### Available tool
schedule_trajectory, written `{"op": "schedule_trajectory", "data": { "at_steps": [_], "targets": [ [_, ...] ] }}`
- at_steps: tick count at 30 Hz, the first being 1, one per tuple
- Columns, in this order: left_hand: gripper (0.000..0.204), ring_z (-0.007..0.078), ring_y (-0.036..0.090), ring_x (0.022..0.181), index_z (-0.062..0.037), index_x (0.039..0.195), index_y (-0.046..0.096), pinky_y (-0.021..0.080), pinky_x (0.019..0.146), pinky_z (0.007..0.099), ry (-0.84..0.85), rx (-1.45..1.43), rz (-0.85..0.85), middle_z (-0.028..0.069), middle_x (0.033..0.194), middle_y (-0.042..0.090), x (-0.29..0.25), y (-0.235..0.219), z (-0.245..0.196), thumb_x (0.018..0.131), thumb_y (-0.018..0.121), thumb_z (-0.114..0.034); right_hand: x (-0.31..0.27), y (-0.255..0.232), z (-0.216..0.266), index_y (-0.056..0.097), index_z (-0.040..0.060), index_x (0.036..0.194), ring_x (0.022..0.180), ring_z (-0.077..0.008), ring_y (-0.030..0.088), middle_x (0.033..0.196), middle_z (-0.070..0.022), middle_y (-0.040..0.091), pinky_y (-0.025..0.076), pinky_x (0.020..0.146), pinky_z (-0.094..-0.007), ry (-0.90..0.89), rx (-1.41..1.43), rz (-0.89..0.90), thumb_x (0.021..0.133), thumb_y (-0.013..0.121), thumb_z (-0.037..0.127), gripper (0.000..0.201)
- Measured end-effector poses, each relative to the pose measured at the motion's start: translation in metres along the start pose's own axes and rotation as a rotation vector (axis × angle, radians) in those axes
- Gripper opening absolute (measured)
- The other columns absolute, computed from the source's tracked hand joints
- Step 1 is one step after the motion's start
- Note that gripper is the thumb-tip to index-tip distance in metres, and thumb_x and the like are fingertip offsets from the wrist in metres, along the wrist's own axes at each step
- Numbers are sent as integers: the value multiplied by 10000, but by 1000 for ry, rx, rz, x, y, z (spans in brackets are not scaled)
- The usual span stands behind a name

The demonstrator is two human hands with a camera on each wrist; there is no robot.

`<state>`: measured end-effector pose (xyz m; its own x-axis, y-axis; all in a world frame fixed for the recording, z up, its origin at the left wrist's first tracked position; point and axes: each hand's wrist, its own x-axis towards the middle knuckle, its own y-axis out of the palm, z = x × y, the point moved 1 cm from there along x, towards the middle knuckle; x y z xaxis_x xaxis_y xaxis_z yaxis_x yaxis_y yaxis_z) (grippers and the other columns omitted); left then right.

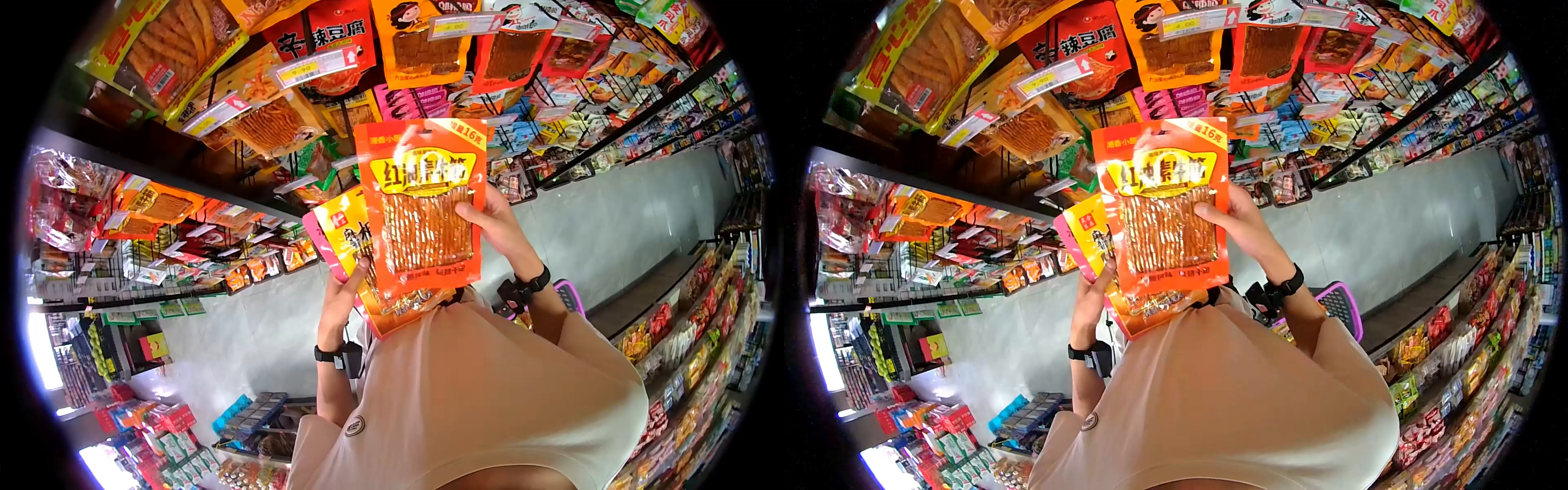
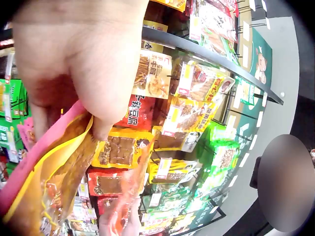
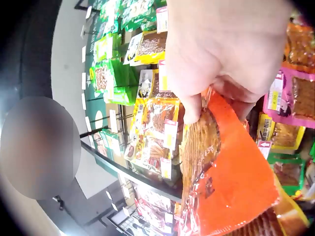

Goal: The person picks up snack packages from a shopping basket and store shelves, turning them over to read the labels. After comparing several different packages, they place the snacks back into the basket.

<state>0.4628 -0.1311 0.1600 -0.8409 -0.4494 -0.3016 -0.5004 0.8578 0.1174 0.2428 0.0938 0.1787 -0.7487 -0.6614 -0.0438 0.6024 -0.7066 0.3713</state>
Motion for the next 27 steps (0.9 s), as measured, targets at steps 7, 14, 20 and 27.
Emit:
{"op": "schedule_trajectory", "data": {
  "at_steps": [7, 14, 20, 27],
  "targets": [
    [321, 84, 596, 1081, -32, 1310, 624, 477, 953, 294, 38, -3, 24, -18, 1186, 671, -5, -8, 8, 1053, 633, -224, 2, 17, 4, 588, 23, 1289, 974, -47, 608, 1121, 16, 670, 506, 837, -246, -66, -148, 70, 983, 721, 138, 353],
    [345, 73, 580, 1001, -26, 1271, 636, 474, 901, 277, 12, 131, -13, -29, 1126, 670, -1, -48, 7, 1022, 689, -259, -4, 18, 1, 616, 3, 1272, 963, -81, 626, 1085, -9, 699, 516, 852, -276, -35, -326, 111, 971, 728, 144, 350],
    [324, 69, 574, 995, -29, 1228, 650, 466, 886, 273, -35, 258, -111, -40, 1096, 665, -1, -115, 3, 1013, 703, -265, -18, 7, 1, 641, -8, 1279, 877, -104, 624, 987, -67, 717, 516, 810, -304, 59, -701, 283, 949, 734, 206, 403],
    [360, 89, 590, 1085, -21, 1337, 608, 457, 972, 291, -66, 139, -137, -11, 1217, 675, -18, -115, 22, 1035, 660, -211, -24, 26, 7, 649, -24, 1264, 991, -117, 656, 1128, -85, 752, 524, 905, -314, 123, -639, 332, 873, 825, 170, 471]
  ]
}}
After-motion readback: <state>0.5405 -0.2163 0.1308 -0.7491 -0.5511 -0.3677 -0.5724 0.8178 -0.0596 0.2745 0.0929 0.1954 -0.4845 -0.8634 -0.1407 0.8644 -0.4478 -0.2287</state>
